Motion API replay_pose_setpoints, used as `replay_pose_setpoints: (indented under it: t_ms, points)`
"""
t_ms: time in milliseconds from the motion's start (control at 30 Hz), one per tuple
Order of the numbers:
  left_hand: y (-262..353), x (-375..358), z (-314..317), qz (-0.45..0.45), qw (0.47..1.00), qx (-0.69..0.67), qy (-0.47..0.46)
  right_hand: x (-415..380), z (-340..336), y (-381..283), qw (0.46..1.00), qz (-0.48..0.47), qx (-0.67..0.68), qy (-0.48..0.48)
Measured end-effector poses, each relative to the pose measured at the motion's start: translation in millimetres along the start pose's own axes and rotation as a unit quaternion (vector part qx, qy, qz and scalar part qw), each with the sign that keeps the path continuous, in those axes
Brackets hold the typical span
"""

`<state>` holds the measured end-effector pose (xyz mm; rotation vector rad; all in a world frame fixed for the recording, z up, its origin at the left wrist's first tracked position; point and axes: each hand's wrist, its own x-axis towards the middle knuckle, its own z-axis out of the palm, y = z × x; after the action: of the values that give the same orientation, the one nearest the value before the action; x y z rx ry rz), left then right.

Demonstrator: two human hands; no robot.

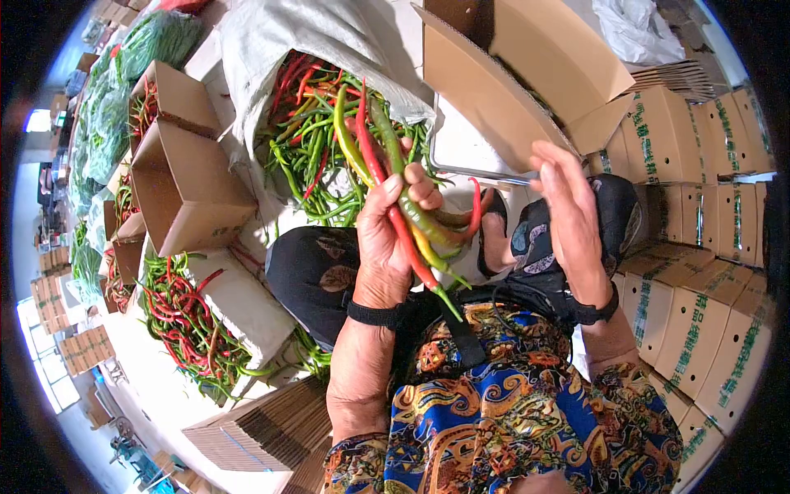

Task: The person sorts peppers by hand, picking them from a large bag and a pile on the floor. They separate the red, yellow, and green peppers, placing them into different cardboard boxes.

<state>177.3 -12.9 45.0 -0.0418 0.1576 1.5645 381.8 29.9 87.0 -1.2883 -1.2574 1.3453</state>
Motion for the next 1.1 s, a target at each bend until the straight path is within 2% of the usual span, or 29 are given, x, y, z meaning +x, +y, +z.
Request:
replay_pose_setpoints:
  t_ms: [67,100,133,167,233,333,400,467,567,733,867,1067,1100]
  points:
    - [-1,-2,6,0.001,0.999,-0.043,-0.018,11,-13,57,0.973,0.127,0.131,-0.139]
    - [1,-2,3,0.001,0.998,-0.046,-0.042,14,-9,58,0.941,0.187,0.195,-0.205]
    - [3,-2,-1,-0.016,0.995,-0.071,-0.074,7,2,60,0.89,0.221,0.327,-0.23]
    - [3,-2,-4,-0.006,0.993,-0.068,-0.091,2,7,57,0.859,0.227,0.36,-0.285]
    - [5,-2,-7,-0.014,0.989,-0.08,-0.125,-3,15,53,0.866,0.232,0.398,-0.196]
    - [6,-3,0,0.011,0.996,-0.044,-0.078,-2,24,23,0.943,0.041,0.309,-0.118]
    - [5,-4,3,0.014,0.997,0.071,-0.023,-7,23,-4,0.969,-0.058,0.214,-0.109]
    - [2,-5,-1,0.008,0.987,0.162,0.017,-6,19,-10,0.975,-0.149,0.124,-0.11]
    - [2,-4,2,0.004,0.976,0.214,0.048,-10,27,-13,0.969,-0.206,0.112,-0.077]
    - [6,-7,4,0.024,0.964,0.257,0.068,-13,29,-19,0.962,-0.181,0.187,-0.082]
    - [8,-9,5,0.035,0.96,0.267,0.07,-11,24,-34,0.946,-0.103,0.286,-0.117]
    - [26,-15,14,0.059,0.955,0.277,0.091,-12,27,-43,0.943,0.017,0.277,-0.182]
    - [34,-17,22,0.059,0.955,0.273,0.094,-12,28,-43,0.95,0.011,0.244,-0.194]
